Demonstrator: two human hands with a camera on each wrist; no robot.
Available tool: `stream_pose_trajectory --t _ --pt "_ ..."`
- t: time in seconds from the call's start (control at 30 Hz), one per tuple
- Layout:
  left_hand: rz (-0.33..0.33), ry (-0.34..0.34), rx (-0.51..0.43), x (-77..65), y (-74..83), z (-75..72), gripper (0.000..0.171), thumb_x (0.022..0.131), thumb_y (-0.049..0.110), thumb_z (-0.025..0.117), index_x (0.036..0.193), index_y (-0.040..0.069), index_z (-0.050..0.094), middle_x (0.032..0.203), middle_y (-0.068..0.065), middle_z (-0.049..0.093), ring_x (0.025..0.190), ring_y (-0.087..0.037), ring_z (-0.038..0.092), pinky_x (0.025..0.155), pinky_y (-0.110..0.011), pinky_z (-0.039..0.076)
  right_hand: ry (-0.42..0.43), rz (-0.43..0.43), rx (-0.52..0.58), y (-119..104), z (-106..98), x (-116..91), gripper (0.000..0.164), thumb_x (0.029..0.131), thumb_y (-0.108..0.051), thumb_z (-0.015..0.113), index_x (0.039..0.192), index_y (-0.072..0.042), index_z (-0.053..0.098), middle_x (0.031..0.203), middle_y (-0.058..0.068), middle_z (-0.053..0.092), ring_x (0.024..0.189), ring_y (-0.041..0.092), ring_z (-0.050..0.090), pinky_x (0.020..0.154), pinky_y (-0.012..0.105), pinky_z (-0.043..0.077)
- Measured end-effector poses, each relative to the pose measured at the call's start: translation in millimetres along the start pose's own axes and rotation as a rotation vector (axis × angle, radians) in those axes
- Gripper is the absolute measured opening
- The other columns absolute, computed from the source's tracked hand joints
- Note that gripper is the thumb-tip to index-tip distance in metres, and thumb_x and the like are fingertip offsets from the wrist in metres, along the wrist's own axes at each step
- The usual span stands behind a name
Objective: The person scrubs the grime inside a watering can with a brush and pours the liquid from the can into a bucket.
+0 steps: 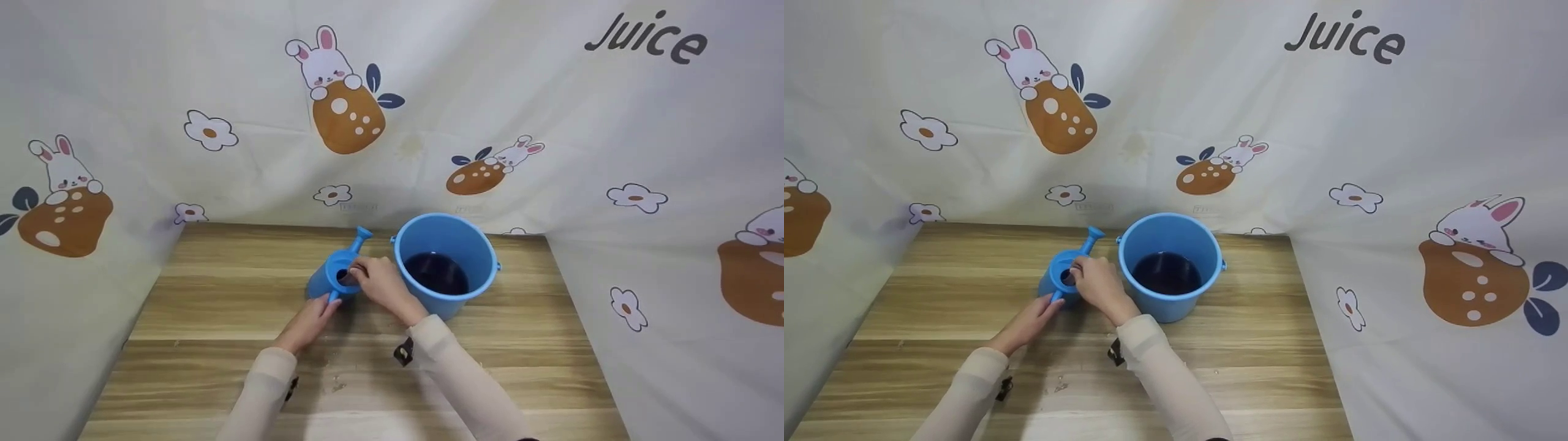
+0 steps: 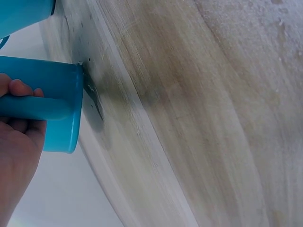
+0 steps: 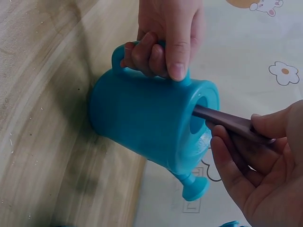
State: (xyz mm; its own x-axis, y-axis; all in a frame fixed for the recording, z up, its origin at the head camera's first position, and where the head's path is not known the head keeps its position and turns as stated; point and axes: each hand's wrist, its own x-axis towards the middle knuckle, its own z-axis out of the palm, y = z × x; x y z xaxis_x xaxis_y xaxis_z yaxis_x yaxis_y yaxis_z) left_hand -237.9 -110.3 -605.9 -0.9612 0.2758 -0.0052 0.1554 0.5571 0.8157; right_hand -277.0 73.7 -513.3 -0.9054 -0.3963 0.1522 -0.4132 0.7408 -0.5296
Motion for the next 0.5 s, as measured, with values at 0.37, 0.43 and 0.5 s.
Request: stream_pose_trajectory --t 0.37,0.43,0.5 --pt "0.025 0.018 0.037 -1.0 1.2 -0.5 0.029 0.106 0.024 0.048 0.084 0.007 0.052 0.070 0.004 0.038 0.064 -0.010 0.038 0.064 -0.026 0.036 0.029 -0.013 0.031 -1.4 -12.7 -0.4 0.019 0.102 -0.021 0.058 0.099 -0.009 0.073 0.092 0.006 0.075 0.082 0.018 0.070 0.074 0.031 0.055" --pt "0.024 0.019 0.041 -0.8 1.6 0.1 0.028 0.106 0.024 0.048 0.082 0.010 0.051 0.070 0.004 0.038 0.064 -0.010 0.038 0.064 -0.026 0.036 0.034 -0.010 0.027 -1.8 -14.6 -0.5 0.019 0.101 -0.022 0.058 0.099 -0.010 0.073 0.092 0.006 0.075 0.083 0.018 0.070 0.075 0.032 0.054" --pt "0.014 0.014 0.033 -0.4 1.1 1.2 0.028 0.106 0.025 0.048 0.083 0.010 0.051 0.070 0.004 0.039 0.064 -0.010 0.038 0.063 -0.026 0.036 0.030 0.000 0.030 -1.6 -16.0 -0.9 0.019 0.101 -0.022 0.058 0.098 -0.010 0.072 0.090 0.005 0.075 0.081 0.016 0.068 0.074 0.032 0.054"
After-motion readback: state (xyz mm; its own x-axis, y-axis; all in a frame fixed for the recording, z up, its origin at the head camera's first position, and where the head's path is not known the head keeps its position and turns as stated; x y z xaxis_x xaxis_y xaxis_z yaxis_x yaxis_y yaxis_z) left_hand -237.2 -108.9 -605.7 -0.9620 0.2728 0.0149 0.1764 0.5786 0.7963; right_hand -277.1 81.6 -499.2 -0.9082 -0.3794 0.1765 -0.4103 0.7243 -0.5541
